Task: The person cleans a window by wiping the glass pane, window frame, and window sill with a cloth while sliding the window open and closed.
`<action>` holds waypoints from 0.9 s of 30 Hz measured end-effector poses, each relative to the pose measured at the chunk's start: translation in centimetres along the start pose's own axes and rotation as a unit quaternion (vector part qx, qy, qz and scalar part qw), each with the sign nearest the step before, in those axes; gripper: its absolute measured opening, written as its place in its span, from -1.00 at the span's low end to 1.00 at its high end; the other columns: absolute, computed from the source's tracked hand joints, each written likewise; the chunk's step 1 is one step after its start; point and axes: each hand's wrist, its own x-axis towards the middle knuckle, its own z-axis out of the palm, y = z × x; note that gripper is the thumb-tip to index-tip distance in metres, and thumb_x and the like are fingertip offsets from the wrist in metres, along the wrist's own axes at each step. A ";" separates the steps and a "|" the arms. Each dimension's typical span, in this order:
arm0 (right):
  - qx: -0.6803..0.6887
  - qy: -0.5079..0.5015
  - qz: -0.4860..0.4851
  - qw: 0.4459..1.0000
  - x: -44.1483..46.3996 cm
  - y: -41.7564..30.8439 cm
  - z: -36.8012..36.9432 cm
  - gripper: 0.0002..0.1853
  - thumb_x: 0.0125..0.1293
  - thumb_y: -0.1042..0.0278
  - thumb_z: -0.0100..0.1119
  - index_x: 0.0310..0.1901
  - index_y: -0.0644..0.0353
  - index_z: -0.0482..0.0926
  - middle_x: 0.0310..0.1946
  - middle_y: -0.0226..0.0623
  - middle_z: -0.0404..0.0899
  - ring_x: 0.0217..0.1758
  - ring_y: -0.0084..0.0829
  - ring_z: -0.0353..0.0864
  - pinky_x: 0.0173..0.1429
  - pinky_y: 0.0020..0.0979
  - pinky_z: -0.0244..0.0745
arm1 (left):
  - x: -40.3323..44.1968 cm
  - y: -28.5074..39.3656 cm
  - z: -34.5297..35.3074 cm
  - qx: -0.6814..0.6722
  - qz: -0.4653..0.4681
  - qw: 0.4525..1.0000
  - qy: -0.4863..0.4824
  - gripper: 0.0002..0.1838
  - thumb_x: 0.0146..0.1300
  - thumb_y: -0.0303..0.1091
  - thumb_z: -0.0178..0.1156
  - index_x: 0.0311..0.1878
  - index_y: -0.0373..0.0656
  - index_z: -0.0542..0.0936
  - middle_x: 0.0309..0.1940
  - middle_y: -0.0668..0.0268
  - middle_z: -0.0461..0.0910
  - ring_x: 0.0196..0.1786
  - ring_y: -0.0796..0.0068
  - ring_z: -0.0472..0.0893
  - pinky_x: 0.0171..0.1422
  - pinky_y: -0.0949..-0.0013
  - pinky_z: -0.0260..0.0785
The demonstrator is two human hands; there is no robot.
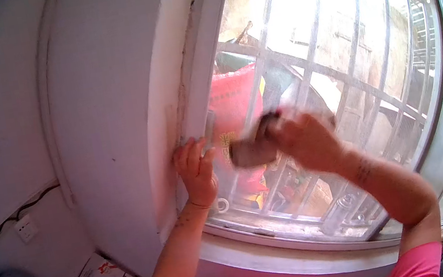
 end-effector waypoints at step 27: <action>0.023 0.170 -0.201 0.964 8.4 -5.1 0.4 -0.64 -0.02 0.38 0.18 -0.10 -0.10 0.59 -0.25 -0.41 0.47 -0.12 -0.39 0.49 -0.14 -0.31 0.43 | -2.8 -0.5 0.5 -0.094 -0.005 0.992 0.081 -0.63 0.31 -0.12 0.04 0.08 -0.13 0.39 0.21 0.06 0.27 0.28 -0.07 0.20 0.30 -0.22 -0.01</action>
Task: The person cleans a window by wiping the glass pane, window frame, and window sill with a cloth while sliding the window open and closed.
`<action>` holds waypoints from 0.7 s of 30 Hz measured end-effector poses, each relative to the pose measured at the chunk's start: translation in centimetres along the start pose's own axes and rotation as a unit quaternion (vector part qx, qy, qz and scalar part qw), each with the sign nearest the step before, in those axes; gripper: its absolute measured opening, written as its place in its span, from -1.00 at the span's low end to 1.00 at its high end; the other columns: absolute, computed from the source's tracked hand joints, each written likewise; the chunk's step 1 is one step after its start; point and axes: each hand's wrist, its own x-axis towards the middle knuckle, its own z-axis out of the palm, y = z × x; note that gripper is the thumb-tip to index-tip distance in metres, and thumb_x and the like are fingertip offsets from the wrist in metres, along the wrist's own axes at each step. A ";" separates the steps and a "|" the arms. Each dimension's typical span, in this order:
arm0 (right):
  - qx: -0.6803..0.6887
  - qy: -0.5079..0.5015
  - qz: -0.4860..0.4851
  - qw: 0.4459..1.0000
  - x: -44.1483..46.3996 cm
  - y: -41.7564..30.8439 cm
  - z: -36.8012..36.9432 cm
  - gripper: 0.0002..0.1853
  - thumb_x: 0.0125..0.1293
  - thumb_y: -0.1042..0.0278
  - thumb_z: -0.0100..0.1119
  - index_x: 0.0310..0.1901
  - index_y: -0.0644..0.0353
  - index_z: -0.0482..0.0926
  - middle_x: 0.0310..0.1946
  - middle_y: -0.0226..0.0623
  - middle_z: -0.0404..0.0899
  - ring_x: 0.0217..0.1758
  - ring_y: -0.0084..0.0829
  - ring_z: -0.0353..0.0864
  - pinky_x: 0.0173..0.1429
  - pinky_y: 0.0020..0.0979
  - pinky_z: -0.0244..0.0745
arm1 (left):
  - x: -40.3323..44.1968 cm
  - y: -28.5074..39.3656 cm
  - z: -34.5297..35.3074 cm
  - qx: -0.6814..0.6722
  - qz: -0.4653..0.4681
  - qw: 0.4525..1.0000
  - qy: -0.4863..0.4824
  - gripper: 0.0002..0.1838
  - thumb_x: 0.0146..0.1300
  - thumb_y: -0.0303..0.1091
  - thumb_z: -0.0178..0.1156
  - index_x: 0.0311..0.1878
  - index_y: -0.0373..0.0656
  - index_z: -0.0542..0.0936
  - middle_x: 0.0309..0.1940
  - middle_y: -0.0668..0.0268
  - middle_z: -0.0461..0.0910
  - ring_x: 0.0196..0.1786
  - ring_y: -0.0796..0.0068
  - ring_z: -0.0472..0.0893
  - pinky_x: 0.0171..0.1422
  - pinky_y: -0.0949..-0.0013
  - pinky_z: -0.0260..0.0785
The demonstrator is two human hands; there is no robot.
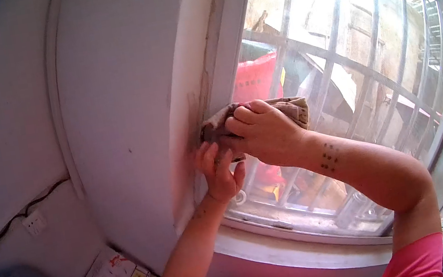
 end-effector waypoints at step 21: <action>-0.132 -0.049 0.054 0.989 0.5 2.6 0.1 -0.64 0.08 0.38 0.11 -0.03 -0.15 0.57 -0.17 -0.43 0.48 -0.03 -0.38 0.46 -0.12 -0.33 0.39 | -0.4 -0.5 0.1 0.000 0.003 1.000 -0.018 -0.59 0.31 0.04 0.02 0.04 -0.05 0.46 0.20 0.09 0.26 0.30 0.00 0.20 0.31 -0.23 -0.03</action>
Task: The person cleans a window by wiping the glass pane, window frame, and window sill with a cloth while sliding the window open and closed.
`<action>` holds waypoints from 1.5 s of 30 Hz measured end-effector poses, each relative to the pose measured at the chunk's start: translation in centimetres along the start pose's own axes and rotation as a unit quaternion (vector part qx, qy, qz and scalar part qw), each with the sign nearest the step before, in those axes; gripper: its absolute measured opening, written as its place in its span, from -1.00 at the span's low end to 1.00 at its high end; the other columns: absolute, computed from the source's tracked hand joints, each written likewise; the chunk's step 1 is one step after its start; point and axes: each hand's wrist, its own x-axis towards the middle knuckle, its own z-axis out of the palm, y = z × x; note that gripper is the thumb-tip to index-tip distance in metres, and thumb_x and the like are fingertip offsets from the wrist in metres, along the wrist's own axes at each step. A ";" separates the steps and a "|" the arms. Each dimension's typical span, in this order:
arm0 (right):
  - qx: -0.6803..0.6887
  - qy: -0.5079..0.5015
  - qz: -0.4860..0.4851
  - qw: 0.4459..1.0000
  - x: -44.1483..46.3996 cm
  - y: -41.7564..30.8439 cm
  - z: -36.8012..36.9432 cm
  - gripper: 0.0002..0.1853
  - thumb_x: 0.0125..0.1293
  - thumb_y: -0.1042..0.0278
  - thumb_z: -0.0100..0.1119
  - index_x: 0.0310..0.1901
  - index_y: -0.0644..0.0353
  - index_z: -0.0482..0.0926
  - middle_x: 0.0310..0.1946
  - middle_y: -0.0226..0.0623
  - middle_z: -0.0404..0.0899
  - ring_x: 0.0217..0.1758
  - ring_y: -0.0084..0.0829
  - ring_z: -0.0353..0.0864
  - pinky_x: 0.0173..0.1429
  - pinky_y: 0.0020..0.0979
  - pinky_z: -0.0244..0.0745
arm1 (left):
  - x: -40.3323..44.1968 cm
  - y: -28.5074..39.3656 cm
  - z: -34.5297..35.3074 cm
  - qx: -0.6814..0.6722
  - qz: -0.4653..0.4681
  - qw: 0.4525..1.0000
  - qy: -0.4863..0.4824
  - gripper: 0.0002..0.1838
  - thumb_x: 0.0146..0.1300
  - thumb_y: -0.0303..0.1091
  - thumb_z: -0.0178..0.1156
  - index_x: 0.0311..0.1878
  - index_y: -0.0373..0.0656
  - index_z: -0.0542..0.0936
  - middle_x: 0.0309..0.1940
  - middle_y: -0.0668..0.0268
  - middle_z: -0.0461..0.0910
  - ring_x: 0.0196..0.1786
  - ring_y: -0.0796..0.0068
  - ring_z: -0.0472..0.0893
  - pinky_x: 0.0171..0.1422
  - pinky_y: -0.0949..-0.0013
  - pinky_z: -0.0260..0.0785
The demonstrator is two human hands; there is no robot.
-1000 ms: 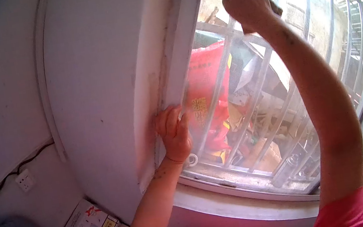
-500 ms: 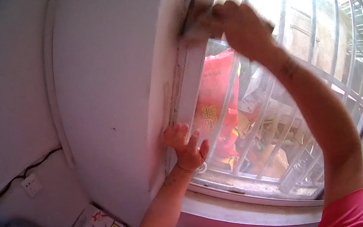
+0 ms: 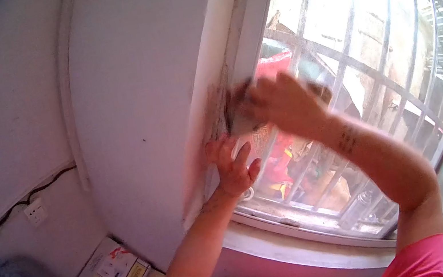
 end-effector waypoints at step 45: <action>0.118 -0.003 0.107 0.987 -8.1 -12.4 -0.1 -0.58 0.06 0.36 0.11 0.03 -0.08 0.51 -0.15 -0.41 0.41 0.01 -0.36 0.36 -0.01 -0.32 0.30 | 4.5 4.6 -12.2 -0.007 -0.089 0.995 -0.045 -0.72 0.28 -0.50 -0.06 0.04 -0.30 0.43 0.17 -0.02 0.21 0.27 0.10 0.15 0.34 0.07 0.01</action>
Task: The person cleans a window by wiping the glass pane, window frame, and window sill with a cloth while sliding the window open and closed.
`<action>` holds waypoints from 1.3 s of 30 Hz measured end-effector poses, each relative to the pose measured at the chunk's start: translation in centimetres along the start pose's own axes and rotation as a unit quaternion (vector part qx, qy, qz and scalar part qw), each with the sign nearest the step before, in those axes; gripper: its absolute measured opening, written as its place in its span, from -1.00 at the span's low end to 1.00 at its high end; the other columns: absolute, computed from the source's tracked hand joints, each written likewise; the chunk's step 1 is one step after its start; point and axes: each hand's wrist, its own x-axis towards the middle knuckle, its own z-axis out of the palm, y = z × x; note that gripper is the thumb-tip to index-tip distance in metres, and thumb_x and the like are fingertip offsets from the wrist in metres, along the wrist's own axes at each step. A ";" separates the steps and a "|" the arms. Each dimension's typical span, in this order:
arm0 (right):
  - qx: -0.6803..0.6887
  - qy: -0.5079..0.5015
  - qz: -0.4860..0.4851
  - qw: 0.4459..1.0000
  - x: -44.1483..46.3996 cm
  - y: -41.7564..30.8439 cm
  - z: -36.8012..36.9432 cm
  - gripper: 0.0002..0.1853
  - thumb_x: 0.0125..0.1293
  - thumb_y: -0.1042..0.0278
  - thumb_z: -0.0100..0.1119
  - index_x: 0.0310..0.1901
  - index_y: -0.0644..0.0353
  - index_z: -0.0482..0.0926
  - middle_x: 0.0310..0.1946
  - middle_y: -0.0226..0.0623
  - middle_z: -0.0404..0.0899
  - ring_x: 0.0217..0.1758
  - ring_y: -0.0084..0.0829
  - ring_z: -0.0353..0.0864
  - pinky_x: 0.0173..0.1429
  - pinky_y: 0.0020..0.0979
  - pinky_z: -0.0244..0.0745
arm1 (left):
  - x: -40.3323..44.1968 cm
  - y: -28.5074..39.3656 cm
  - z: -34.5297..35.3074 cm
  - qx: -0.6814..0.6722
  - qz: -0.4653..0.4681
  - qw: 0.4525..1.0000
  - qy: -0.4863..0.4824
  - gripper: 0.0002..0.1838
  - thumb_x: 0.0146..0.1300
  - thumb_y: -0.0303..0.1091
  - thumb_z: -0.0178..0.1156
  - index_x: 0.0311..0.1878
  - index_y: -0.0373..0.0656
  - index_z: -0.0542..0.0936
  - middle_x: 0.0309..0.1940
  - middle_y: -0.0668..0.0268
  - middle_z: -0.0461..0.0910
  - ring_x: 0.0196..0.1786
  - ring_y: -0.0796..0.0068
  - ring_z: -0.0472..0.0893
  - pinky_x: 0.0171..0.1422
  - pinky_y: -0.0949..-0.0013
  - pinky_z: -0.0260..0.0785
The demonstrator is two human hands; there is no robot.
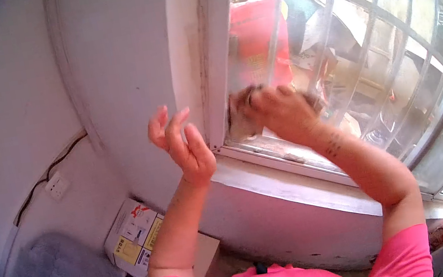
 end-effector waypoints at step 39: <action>0.204 -0.054 0.117 0.971 -3.5 -11.9 5.1 -0.71 0.02 0.19 0.12 -0.22 0.09 0.60 -0.13 -0.35 0.35 -0.06 -0.33 0.33 -0.13 -0.33 0.27 | 3.2 -5.6 11.9 0.165 0.182 0.968 -0.052 -0.73 0.37 -0.42 -0.03 0.10 -0.06 0.51 0.00 0.15 0.49 0.07 0.11 0.43 0.15 0.07 0.20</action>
